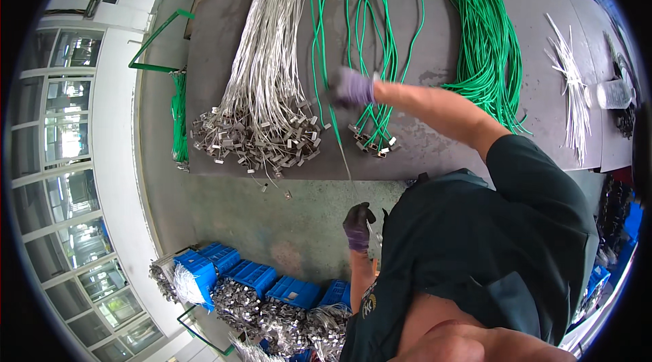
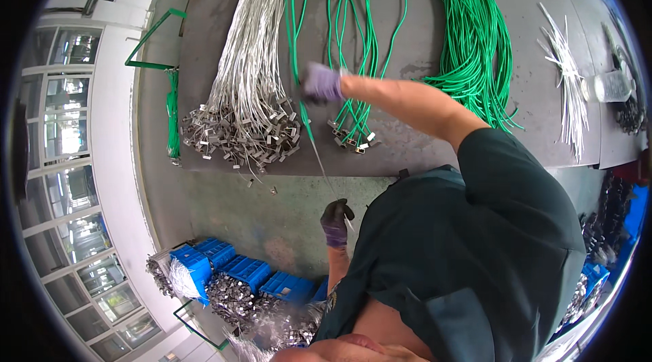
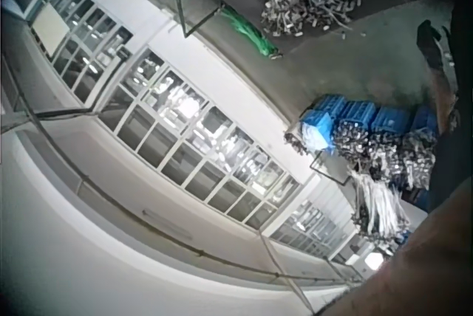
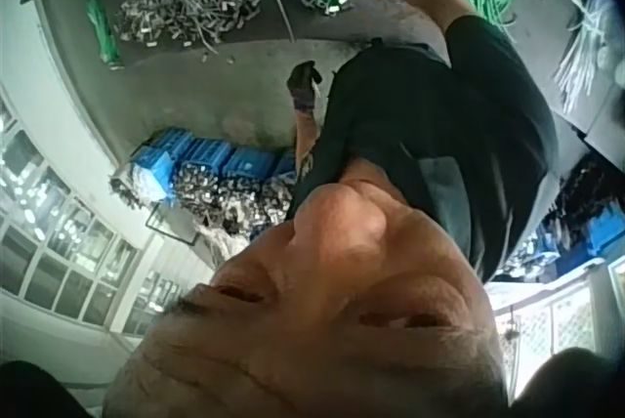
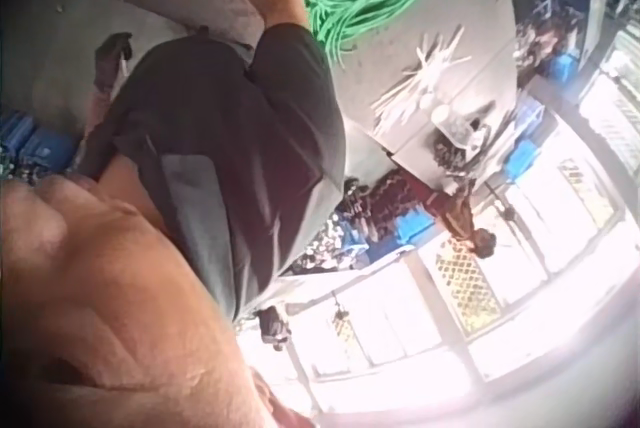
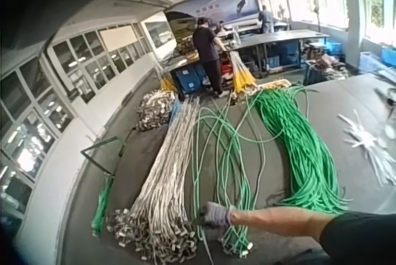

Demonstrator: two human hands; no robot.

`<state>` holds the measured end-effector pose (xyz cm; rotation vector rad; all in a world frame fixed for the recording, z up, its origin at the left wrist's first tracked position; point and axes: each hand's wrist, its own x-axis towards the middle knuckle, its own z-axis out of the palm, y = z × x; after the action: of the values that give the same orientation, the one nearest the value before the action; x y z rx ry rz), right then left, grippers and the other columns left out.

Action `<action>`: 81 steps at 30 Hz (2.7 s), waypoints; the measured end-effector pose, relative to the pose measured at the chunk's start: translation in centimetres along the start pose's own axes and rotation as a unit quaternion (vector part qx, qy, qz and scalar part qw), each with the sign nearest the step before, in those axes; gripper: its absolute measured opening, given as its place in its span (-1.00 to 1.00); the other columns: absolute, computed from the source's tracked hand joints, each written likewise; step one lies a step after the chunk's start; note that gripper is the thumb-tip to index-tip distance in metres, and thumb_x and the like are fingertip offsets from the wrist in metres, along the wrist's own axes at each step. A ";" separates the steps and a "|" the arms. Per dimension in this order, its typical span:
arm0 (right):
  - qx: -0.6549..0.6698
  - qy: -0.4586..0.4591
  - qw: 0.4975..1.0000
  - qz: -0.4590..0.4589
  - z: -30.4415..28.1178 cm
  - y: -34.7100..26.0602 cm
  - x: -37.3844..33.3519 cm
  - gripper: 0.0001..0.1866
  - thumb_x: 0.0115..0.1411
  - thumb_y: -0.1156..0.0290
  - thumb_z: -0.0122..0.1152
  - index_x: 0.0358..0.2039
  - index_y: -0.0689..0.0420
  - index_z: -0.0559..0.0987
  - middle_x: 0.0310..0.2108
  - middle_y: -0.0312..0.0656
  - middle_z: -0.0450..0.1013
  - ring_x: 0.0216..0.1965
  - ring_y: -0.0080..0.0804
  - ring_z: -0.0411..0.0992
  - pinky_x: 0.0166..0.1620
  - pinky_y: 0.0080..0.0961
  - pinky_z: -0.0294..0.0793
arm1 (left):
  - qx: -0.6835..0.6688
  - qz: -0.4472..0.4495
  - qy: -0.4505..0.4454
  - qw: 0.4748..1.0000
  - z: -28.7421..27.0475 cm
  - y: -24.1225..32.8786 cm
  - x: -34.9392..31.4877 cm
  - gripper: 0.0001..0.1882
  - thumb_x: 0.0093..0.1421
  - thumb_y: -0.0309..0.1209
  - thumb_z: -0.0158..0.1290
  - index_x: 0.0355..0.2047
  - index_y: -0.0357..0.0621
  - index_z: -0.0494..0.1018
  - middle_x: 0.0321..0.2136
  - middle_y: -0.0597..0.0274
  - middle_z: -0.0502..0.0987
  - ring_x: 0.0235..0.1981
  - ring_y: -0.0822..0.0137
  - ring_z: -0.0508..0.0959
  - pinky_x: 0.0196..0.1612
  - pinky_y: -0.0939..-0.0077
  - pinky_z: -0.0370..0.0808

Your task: Sorting, untangling, and bundling large groups of green and silver electrical cables on an assembly table.

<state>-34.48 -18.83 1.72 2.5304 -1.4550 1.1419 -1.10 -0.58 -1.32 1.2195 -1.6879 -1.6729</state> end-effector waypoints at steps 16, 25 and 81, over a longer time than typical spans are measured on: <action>0.018 -0.030 0.999 -0.005 -3.4 -0.1 3.4 -0.78 -0.22 0.33 0.26 -0.75 0.13 0.42 -0.77 -0.29 0.32 -0.73 -0.34 0.36 -0.68 -0.43 0.30 | 0.020 0.002 0.021 1.000 -1.2 2.9 0.0 -0.71 0.21 -0.29 -0.08 -0.33 -0.34 0.43 -0.77 0.34 0.32 -0.73 0.54 0.30 -0.63 0.63 0.25; 0.321 -0.047 0.786 0.526 -5.1 6.7 0.5 -0.59 0.05 0.18 0.18 -0.82 0.14 0.43 -0.85 -0.25 0.32 -0.82 -0.52 0.29 -0.71 -0.55 0.26 | 0.000 -0.070 0.114 0.991 1.2 4.8 4.0 -0.80 0.20 -0.36 -0.09 -0.44 -0.25 0.40 -0.77 0.36 0.27 -0.78 0.55 0.25 -0.70 0.61 0.21; 0.575 -0.163 0.601 0.530 -1.3 -4.8 -3.6 -0.70 0.06 0.38 0.20 -0.30 0.36 0.43 -0.57 -0.02 0.49 -0.57 -0.35 0.52 -0.59 -0.56 0.53 | 0.099 0.092 -0.055 0.989 -1.4 4.2 10.0 -0.73 0.17 -0.23 0.01 -0.43 -0.23 0.39 -0.69 0.28 0.40 -0.66 0.47 0.39 -0.55 0.59 0.35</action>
<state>-32.70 -12.95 2.12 2.1071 -3.4916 2.4958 -6.02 -10.25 0.35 1.0354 -2.0093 -1.5136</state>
